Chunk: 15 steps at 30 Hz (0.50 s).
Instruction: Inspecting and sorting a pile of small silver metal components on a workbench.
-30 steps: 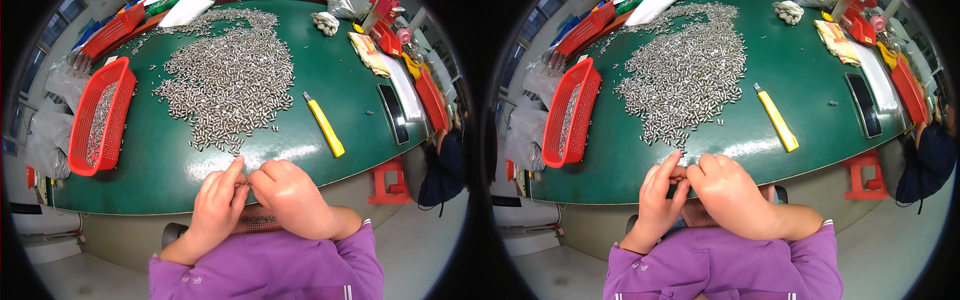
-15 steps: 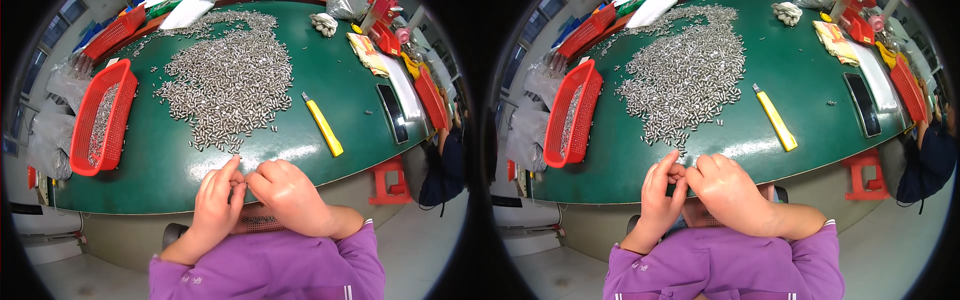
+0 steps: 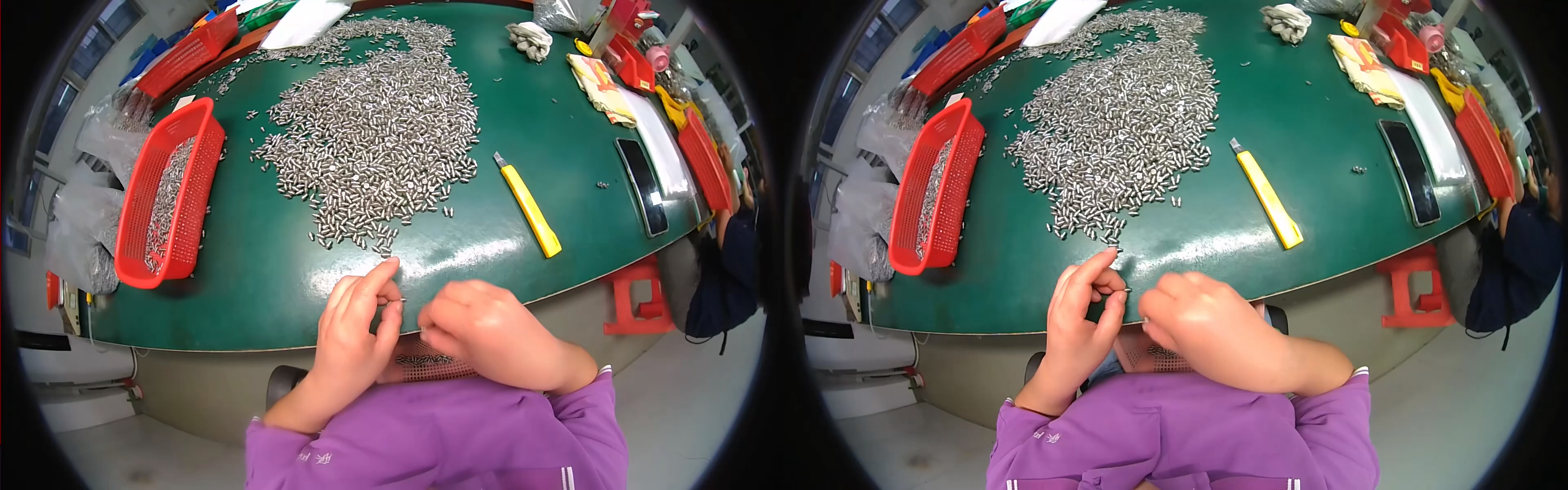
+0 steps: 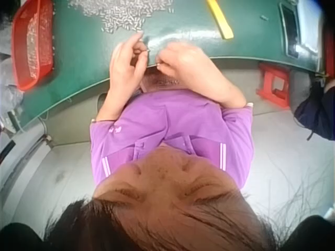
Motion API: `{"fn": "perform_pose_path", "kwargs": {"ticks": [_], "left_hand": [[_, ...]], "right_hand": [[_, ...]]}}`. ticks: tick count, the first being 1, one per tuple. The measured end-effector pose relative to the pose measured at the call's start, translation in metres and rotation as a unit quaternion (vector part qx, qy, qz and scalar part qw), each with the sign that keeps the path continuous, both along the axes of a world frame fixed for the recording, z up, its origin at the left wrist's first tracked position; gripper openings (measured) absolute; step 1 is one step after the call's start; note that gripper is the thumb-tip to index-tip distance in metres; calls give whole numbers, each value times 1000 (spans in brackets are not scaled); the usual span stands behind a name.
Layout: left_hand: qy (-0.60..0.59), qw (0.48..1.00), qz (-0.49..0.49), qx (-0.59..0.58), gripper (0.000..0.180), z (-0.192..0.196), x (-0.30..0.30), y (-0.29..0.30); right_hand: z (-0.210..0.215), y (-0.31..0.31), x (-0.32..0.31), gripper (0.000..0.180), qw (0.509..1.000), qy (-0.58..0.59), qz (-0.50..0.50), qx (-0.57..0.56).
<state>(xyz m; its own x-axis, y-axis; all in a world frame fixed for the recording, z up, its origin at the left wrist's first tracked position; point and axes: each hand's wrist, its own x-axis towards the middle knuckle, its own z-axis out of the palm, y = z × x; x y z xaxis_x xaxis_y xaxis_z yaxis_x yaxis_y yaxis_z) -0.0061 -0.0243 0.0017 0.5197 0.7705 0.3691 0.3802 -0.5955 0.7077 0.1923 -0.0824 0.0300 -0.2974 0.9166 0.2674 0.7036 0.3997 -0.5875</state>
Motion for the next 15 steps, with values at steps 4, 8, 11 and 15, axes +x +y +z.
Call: {"fn": "perform_pose_path", "kwargs": {"ticks": [4,8,11,15], "left_hand": [[-8,1000,14,3,61,-3,1,-2],[-18,999,41,-2,75,-8,3,-4],[-27,996,68,-56,76,-2,8,-5],[6,998,60,-23,73,-5,8,1]], "right_hand": [[7,4,1,22,997,50,28,-47],[-1,32,-12,23,998,27,-41,49],[-6,42,-15,22,998,10,-36,55],[-14,42,-13,22,998,20,-46,46]]}}
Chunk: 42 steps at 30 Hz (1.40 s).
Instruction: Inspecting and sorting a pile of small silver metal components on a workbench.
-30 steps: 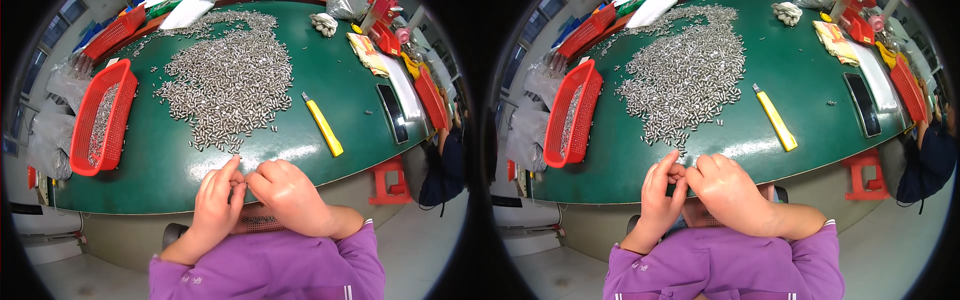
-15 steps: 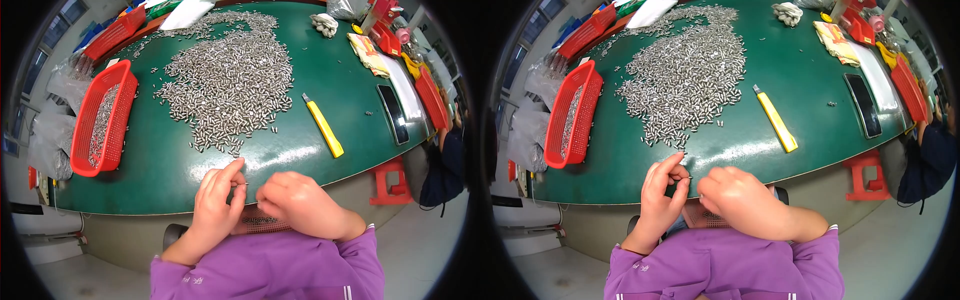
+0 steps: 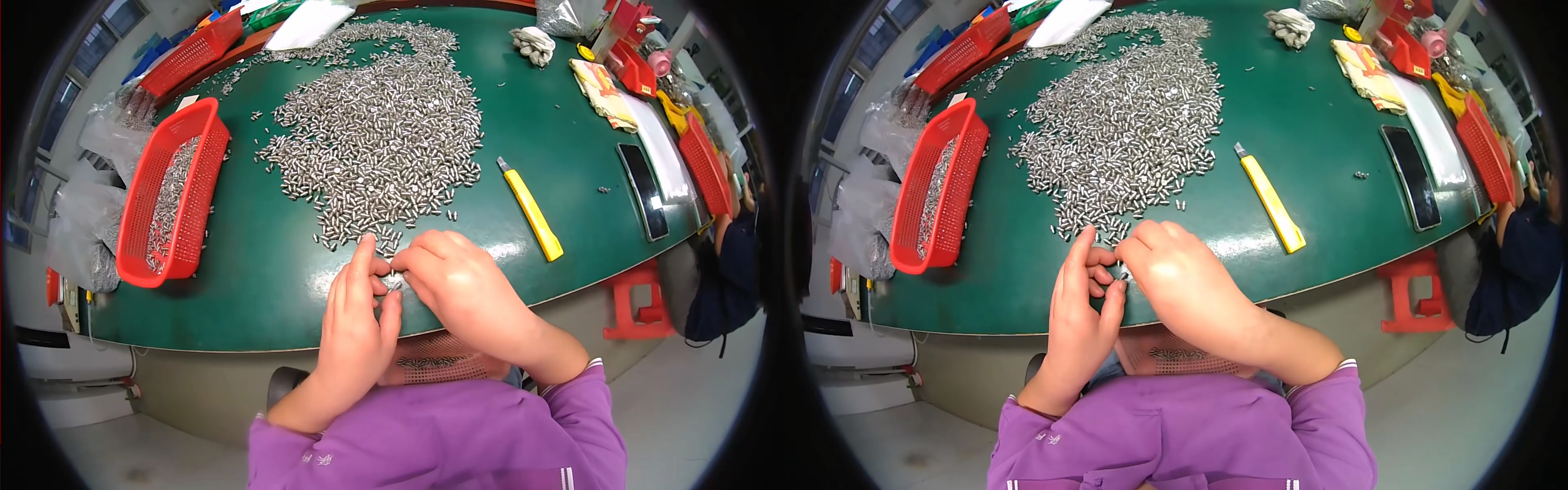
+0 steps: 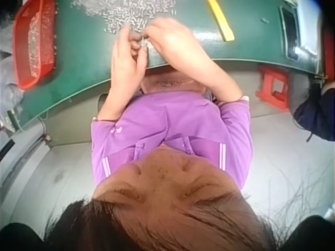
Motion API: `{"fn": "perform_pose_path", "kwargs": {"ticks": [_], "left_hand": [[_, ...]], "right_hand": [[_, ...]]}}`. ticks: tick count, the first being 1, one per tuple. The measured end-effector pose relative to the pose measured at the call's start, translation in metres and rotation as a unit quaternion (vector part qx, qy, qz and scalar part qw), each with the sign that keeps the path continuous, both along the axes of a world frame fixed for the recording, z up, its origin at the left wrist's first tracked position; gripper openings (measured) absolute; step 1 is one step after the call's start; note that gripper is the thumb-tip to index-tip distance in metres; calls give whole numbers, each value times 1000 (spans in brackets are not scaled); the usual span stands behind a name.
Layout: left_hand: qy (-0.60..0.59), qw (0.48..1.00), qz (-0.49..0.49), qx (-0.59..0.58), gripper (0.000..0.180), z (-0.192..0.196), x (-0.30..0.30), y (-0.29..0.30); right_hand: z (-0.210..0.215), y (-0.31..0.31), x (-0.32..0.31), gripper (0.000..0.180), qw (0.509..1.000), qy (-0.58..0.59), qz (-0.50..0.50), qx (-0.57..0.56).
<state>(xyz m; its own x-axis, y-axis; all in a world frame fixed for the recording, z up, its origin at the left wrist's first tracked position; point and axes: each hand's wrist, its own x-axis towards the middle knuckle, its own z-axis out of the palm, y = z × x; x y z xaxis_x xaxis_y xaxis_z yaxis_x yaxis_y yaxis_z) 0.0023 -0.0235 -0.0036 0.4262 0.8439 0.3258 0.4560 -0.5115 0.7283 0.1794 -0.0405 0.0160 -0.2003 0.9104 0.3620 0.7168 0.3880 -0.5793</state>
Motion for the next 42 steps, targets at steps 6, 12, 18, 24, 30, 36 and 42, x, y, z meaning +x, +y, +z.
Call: {"fn": "perform_pose_path", "kwargs": {"ticks": [6,12,18,24,30,36,42], "left_hand": [[-7,999,-30,13,68,4,-2,3],[-10,999,-33,10,65,4,-1,4],[-12,1000,-28,-2,67,5,-1,3],[-38,999,-35,-16,75,2,-2,5],[-47,998,-38,-29,77,8,-3,3],[-49,998,-37,-31,77,8,-3,4],[34,998,-48,34,70,11,-9,11]], "right_hand": [[5,-7,8,17,999,6,13,-41],[2,-9,6,11,999,21,25,11],[-1,-12,4,14,998,46,28,23],[-1,-10,2,20,998,58,26,26],[1,-11,2,23,998,58,31,26],[5,-12,3,19,999,38,26,0],[7,-10,2,15,999,34,24,-19]]}}
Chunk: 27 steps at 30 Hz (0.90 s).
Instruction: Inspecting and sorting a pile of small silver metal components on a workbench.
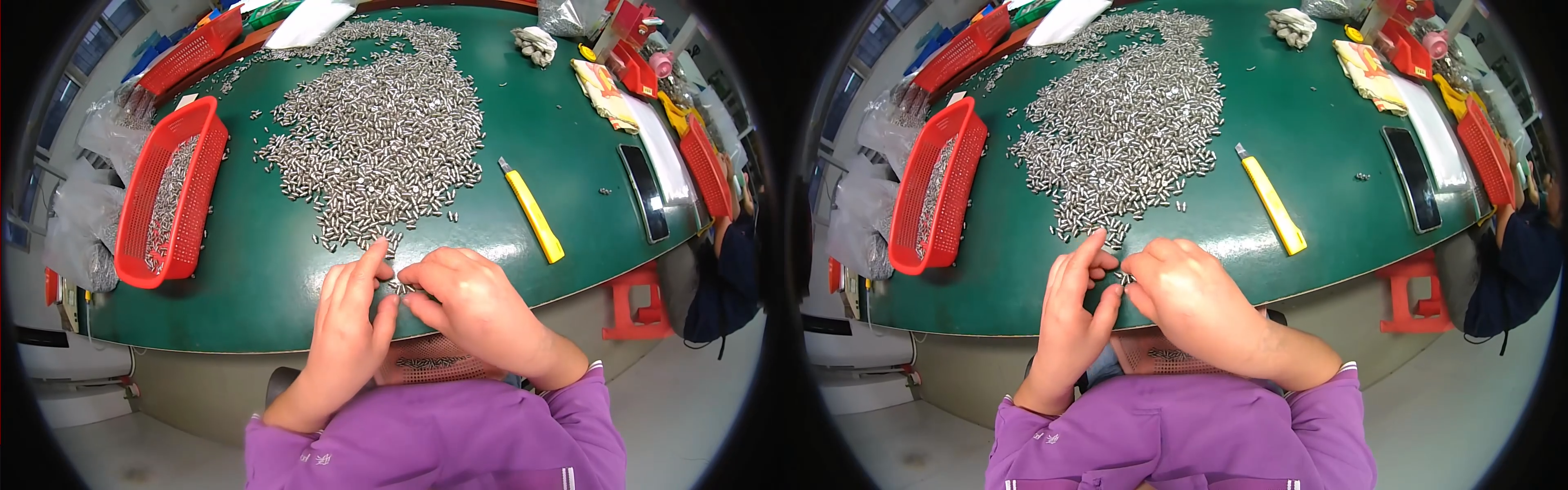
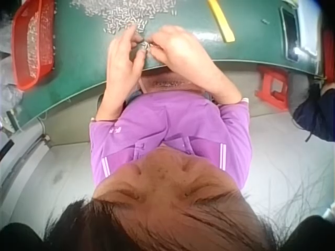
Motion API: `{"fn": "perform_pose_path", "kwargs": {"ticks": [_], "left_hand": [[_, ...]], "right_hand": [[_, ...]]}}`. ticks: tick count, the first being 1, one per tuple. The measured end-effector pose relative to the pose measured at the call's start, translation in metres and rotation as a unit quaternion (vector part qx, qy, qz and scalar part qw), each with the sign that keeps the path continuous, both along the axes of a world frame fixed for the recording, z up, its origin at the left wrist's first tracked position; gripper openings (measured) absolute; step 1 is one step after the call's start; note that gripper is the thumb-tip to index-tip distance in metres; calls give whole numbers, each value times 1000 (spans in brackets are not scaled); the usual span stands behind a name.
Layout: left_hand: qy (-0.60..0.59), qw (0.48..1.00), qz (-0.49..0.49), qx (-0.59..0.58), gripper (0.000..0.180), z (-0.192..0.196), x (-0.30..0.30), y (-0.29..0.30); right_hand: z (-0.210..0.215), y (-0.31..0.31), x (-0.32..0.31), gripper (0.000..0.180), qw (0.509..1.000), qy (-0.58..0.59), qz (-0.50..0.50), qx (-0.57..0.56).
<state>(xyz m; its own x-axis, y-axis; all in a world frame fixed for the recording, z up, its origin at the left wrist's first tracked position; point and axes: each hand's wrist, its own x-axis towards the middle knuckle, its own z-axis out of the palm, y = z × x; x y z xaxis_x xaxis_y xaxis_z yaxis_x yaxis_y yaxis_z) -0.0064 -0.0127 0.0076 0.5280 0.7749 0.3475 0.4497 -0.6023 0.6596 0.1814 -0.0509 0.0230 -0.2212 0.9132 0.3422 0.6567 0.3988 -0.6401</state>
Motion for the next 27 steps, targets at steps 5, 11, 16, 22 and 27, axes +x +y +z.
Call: {"fn": "perform_pose_path", "kwargs": {"ticks": [5,11,16,22,27], "left_hand": [[-21,999,4,-26,66,-2,2,1],[-24,999,-13,-37,60,2,0,4],[-36,998,-36,-30,58,-1,-1,7],[-53,996,-12,-72,61,2,-1,1],[-55,995,12,-84,60,5,1,-1]], "right_hand": [[-3,0,-4,12,1000,-25,-12,2],[-1,-1,-4,11,999,-33,-7,2],[-1,0,-3,10,1000,-24,-3,5],[1,-2,-1,11,1000,-8,1,-12],[-1,-1,1,18,1000,8,-17,-25]]}}
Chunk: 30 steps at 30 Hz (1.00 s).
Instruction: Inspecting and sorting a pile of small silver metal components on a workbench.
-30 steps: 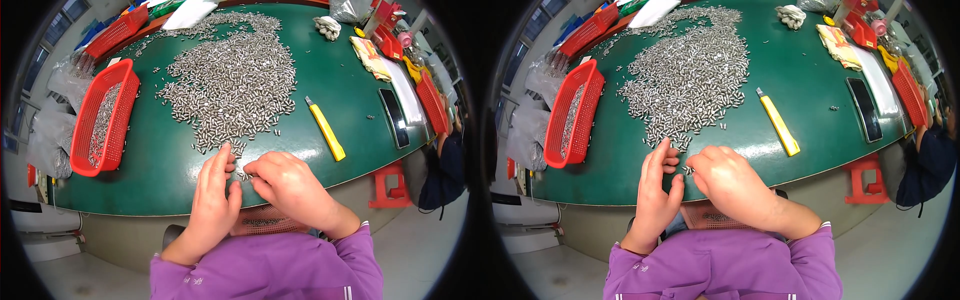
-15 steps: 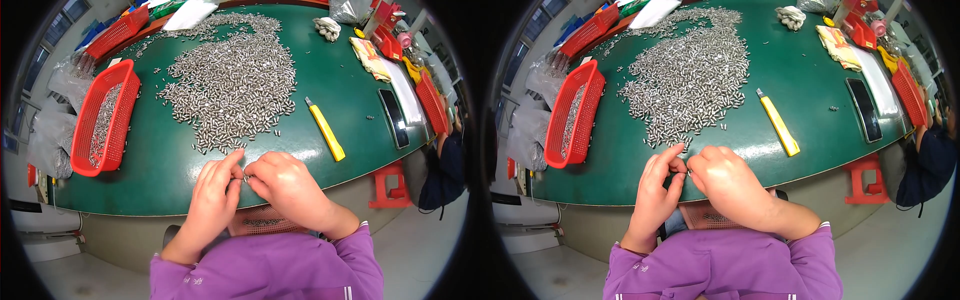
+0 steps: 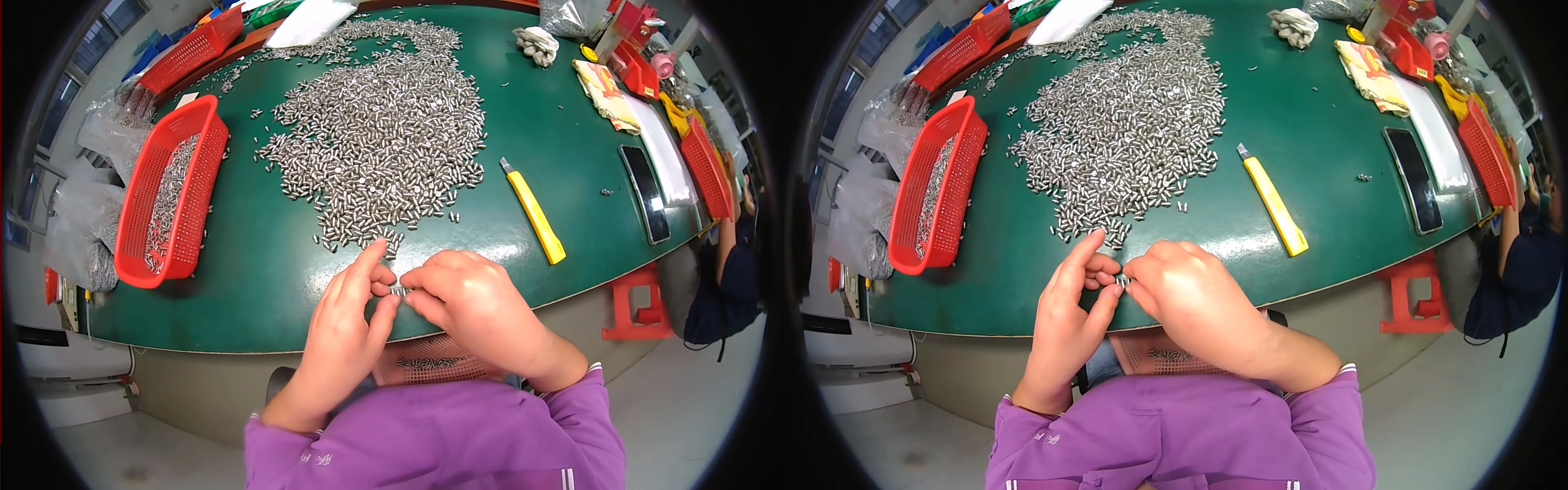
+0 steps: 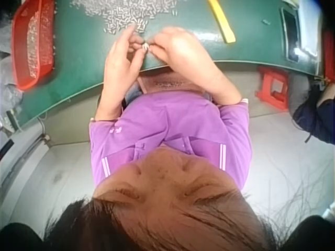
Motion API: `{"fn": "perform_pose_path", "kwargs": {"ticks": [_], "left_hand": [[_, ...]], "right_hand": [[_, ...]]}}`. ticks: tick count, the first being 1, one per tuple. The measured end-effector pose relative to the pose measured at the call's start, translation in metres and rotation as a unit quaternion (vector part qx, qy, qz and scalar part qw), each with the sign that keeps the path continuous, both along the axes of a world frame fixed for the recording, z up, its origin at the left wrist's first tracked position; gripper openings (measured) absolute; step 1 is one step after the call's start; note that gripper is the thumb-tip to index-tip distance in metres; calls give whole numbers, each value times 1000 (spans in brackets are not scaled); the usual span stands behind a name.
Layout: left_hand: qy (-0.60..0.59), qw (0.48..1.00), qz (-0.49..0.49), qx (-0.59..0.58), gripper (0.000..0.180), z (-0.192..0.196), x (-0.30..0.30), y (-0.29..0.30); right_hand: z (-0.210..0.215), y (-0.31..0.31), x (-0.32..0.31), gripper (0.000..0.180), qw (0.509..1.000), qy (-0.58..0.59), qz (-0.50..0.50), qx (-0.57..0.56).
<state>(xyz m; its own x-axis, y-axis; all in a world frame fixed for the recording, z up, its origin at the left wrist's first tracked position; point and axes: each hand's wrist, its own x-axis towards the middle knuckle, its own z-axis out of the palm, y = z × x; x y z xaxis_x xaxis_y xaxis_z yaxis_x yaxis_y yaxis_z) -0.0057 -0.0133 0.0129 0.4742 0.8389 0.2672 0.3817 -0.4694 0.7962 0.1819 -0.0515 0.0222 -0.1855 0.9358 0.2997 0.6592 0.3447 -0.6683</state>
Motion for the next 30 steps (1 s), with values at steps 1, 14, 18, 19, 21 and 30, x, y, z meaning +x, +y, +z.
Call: {"fn": "perform_pose_path", "kwargs": {"ticks": [1,14,18,19,21,30], "left_hand": [[0,1000,-1,0,60,-1,0,0],[11,1000,-13,-21,57,-5,-3,0],[-3,999,-19,-29,59,-9,-4,0],[-4,999,-19,-30,59,-9,-4,0],[-1,1000,-23,8,59,-11,-4,-1],[12,999,-39,9,62,-5,-4,1]], "right_hand": [[0,0,-1,18,1000,0,-1,0],[-7,-5,-7,18,999,11,-25,37],[-5,-6,-5,20,999,8,-23,23],[-4,-6,-5,20,999,7,-23,22],[-4,-6,-5,20,999,7,-19,26],[1,-5,-3,18,1000,3,-7,4]]}}
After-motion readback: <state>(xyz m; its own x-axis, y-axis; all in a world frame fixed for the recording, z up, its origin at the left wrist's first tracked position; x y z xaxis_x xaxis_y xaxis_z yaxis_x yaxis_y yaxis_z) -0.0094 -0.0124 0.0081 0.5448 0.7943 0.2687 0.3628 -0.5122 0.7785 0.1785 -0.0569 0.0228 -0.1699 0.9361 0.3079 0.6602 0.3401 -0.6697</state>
